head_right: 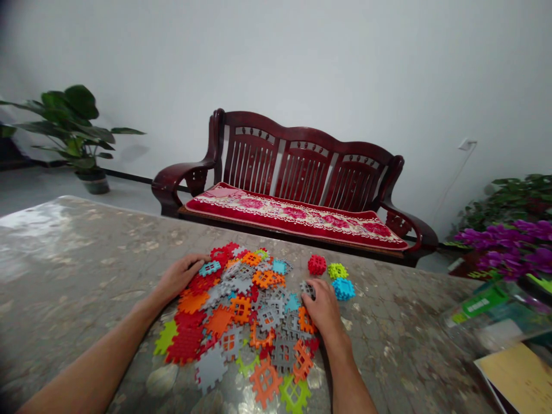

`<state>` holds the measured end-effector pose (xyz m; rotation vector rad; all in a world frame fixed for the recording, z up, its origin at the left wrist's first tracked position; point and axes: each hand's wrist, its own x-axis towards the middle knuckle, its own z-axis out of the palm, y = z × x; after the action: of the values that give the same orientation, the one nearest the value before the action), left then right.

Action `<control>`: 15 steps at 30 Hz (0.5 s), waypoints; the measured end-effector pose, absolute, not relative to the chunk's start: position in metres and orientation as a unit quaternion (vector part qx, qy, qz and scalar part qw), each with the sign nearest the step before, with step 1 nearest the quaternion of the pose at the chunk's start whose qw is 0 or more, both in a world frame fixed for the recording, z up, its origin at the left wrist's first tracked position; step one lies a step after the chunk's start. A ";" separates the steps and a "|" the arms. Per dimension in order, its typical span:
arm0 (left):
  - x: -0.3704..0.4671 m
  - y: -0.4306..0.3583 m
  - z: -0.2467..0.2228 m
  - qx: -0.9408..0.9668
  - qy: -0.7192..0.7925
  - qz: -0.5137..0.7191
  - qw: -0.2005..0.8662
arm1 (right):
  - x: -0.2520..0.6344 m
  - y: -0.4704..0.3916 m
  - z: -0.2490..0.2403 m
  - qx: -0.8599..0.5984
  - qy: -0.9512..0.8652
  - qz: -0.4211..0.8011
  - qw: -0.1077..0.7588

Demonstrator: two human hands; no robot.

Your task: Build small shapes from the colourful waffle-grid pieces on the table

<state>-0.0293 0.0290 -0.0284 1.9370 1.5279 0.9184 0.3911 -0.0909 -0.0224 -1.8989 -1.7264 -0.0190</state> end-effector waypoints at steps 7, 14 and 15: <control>-0.030 0.029 -0.028 0.708 0.564 0.341 0.254 | 0.392 -0.090 -0.029 -0.714 -0.625 -0.066 0.309; -0.029 0.025 -0.017 0.687 0.573 0.354 0.274 | 0.395 -0.086 -0.040 -0.710 -0.621 -0.059 0.328; -0.029 0.025 -0.016 0.685 0.571 0.357 0.277 | 0.396 -0.085 -0.041 -0.703 -0.625 -0.051 0.335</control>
<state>-0.0286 0.0250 -0.0160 1.8406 1.5335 0.9593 0.3955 -0.0852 -0.0408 -1.8352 -1.6315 -0.1333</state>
